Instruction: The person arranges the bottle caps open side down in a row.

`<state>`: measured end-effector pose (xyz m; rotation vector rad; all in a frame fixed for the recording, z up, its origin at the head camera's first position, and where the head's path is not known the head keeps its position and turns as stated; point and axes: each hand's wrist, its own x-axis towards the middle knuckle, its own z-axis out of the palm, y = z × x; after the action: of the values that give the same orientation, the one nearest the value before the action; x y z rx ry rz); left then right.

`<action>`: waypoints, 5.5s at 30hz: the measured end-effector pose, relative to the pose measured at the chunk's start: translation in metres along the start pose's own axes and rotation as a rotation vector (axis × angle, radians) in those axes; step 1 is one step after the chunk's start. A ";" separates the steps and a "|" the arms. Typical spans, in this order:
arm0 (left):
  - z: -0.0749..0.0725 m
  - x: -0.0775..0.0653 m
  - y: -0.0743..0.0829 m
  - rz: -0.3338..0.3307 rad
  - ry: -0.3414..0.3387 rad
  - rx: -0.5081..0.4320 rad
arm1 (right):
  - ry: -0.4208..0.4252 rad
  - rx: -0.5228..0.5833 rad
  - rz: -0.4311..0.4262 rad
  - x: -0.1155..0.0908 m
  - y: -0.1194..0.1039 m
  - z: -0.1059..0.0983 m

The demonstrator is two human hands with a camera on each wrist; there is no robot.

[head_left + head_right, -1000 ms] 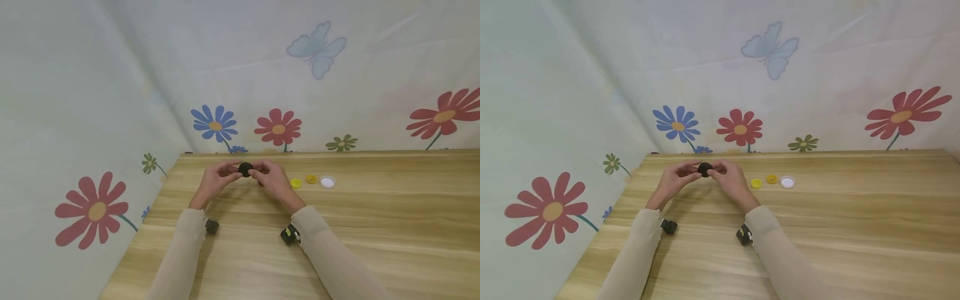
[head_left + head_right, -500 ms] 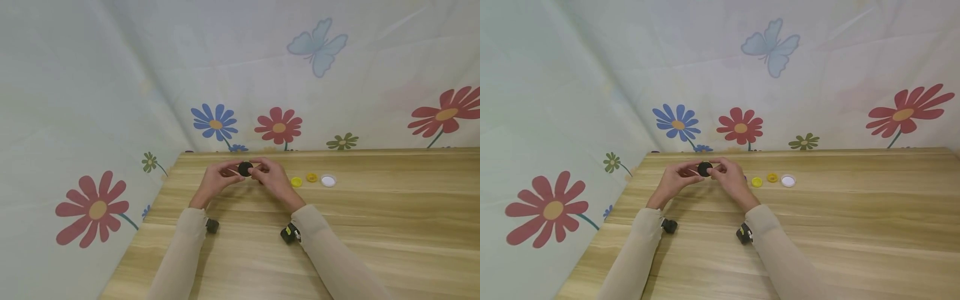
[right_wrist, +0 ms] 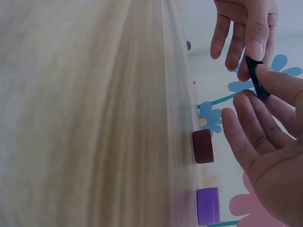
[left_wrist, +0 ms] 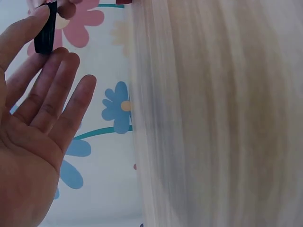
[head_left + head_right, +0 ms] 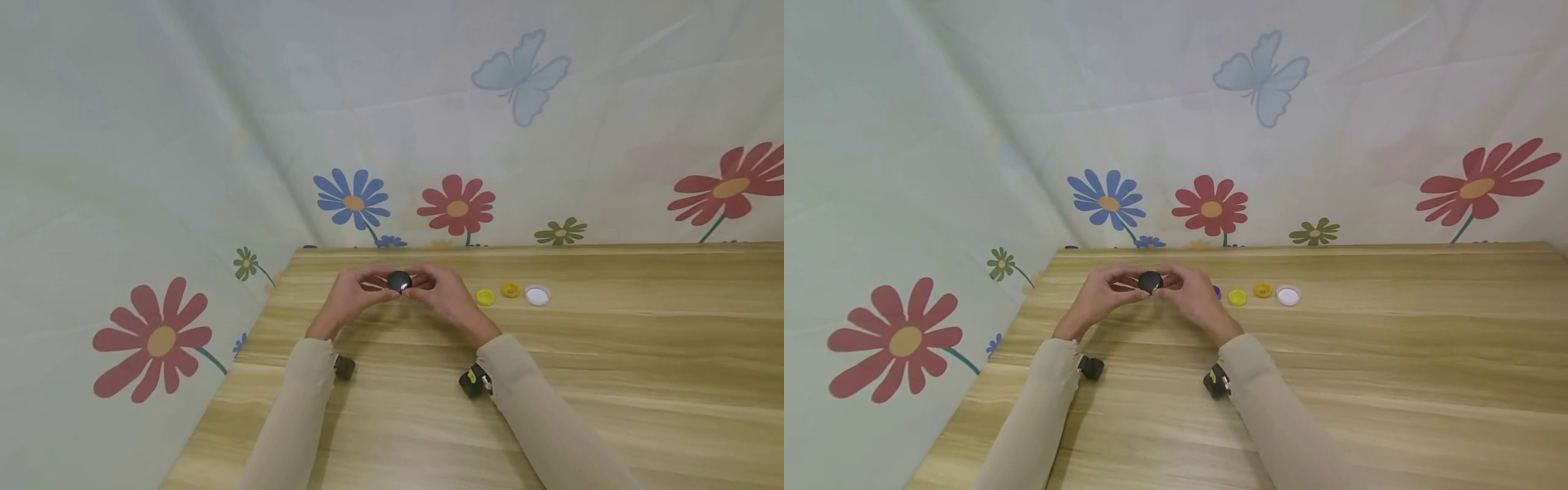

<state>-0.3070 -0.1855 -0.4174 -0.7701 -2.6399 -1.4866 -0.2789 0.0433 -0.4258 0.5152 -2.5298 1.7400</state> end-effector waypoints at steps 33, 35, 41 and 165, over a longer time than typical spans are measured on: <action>-0.003 -0.004 -0.005 -0.161 -0.247 0.039 | -0.169 -0.065 0.105 -0.001 0.006 0.005; -0.003 -0.004 -0.004 -0.160 -0.253 0.045 | -0.168 -0.064 0.099 -0.001 0.007 0.006; -0.004 -0.005 -0.004 -0.172 -0.264 0.078 | -0.161 -0.090 0.087 -0.002 0.008 0.008; 0.061 0.038 0.006 -0.093 -0.110 0.196 | -0.129 -0.270 -0.012 0.015 0.034 -0.036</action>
<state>-0.3243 -0.1183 -0.4364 -0.7420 -2.8847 -1.2100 -0.3090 0.0834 -0.4403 0.6412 -2.7825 1.3696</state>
